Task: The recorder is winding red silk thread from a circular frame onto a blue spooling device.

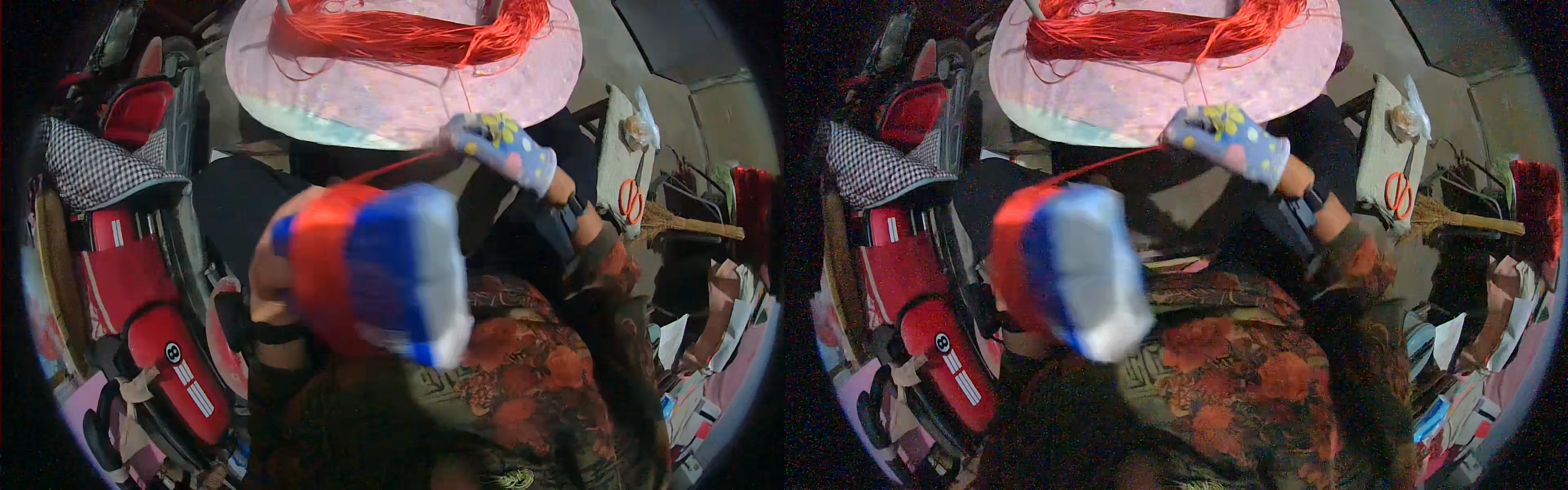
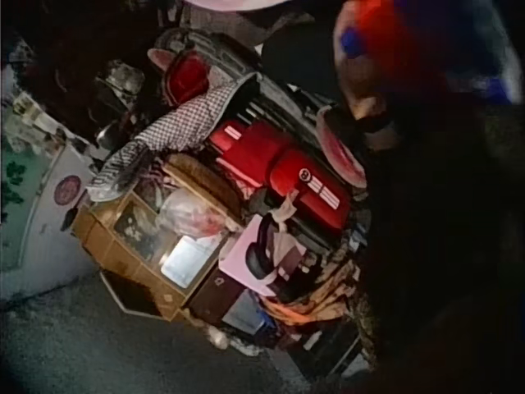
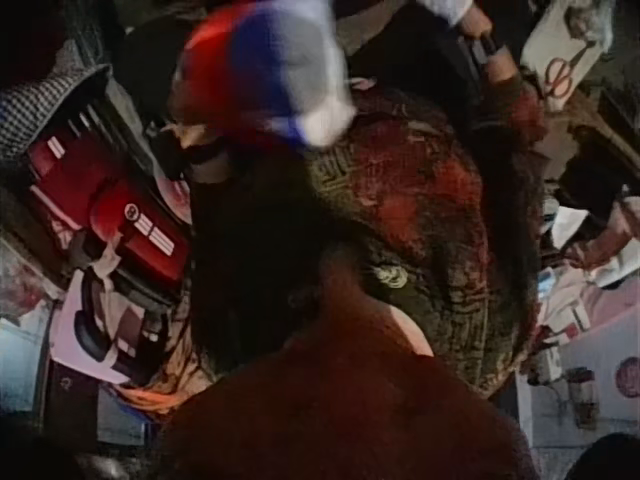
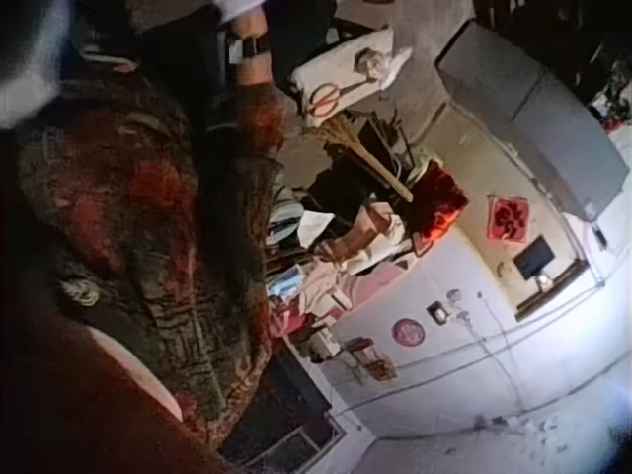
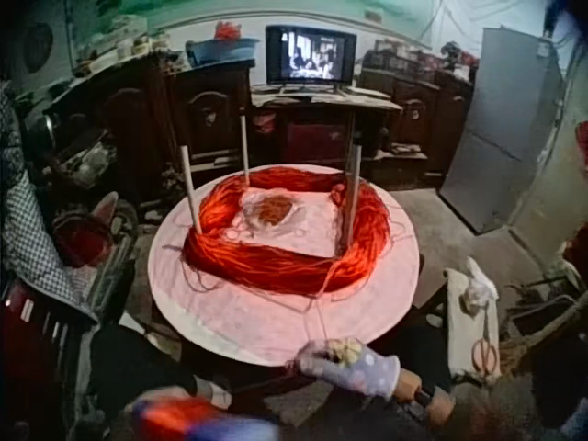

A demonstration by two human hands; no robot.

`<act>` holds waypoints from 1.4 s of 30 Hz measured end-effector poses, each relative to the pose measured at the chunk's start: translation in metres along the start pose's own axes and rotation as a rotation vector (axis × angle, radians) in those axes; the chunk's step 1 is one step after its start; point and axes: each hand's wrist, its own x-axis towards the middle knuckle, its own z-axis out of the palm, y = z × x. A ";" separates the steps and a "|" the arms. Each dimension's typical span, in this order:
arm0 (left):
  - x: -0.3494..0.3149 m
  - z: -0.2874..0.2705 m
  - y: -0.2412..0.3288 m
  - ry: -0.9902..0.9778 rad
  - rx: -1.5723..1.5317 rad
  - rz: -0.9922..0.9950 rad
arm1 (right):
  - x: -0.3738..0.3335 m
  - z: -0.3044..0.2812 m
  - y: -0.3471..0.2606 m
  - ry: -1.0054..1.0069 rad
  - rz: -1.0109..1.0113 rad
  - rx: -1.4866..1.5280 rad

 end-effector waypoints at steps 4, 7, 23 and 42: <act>-0.012 0.002 -0.016 0.216 -0.494 0.178 | -0.019 0.035 -0.018 -0.060 0.077 0.148; -0.011 0.004 -0.014 0.400 -0.842 0.248 | -0.022 0.046 -0.027 -0.136 -0.001 0.071; 0.010 0.009 0.003 -0.051 -0.295 -0.377 | 0.039 0.026 -0.040 -0.127 -0.194 -0.182; -0.016 0.035 0.017 0.060 -0.632 -0.060 | -0.023 0.029 -0.014 0.038 -0.288 -0.623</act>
